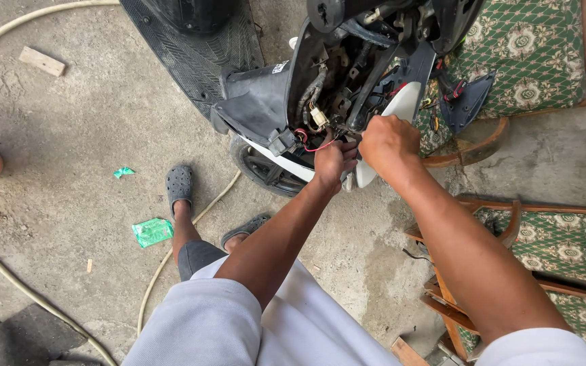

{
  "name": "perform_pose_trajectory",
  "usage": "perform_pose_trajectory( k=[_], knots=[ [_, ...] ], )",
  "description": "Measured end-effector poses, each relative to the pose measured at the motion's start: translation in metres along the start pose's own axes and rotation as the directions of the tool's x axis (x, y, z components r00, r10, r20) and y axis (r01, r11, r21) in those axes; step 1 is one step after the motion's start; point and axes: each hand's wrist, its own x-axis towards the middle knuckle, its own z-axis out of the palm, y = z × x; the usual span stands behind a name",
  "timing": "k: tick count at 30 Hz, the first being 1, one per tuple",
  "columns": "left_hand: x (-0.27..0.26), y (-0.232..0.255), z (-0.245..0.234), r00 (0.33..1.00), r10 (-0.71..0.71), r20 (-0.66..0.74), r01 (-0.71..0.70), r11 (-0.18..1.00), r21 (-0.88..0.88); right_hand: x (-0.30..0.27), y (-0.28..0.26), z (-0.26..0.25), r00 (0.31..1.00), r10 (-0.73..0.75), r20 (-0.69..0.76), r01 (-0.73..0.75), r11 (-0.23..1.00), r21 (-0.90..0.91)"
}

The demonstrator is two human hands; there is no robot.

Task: Repairing the electrical components and front panel of a scooter, including testing the battery and wire connections.

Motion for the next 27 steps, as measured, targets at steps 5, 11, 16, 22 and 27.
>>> perform_pose_trajectory(
  k=[5,11,16,22,27],
  knots=[
    [0.024,-0.026,-0.005,0.995,0.094,0.008,-0.094,0.996,-0.006,-0.010,0.008,0.008,0.996,0.088,0.018,-0.089,0.991,0.096],
    [0.000,-0.008,0.005,0.998,0.066,0.007,-0.066,0.997,0.026,-0.004,0.014,0.018,0.997,0.052,0.060,-0.057,0.993,0.102],
    [-0.014,0.000,0.012,0.997,0.028,0.069,-0.027,0.999,-0.020,-0.006,0.016,0.012,0.995,0.033,0.094,-0.044,0.992,0.117],
    [-0.023,0.004,0.010,0.996,0.011,0.084,-0.006,0.999,-0.052,-0.009,0.020,0.023,1.000,0.008,0.013,-0.010,0.986,0.168],
    [-0.021,0.004,0.009,0.989,0.083,0.121,-0.067,0.989,-0.131,-0.013,0.016,0.029,0.999,0.053,-0.010,-0.050,0.977,0.208]
  ],
)
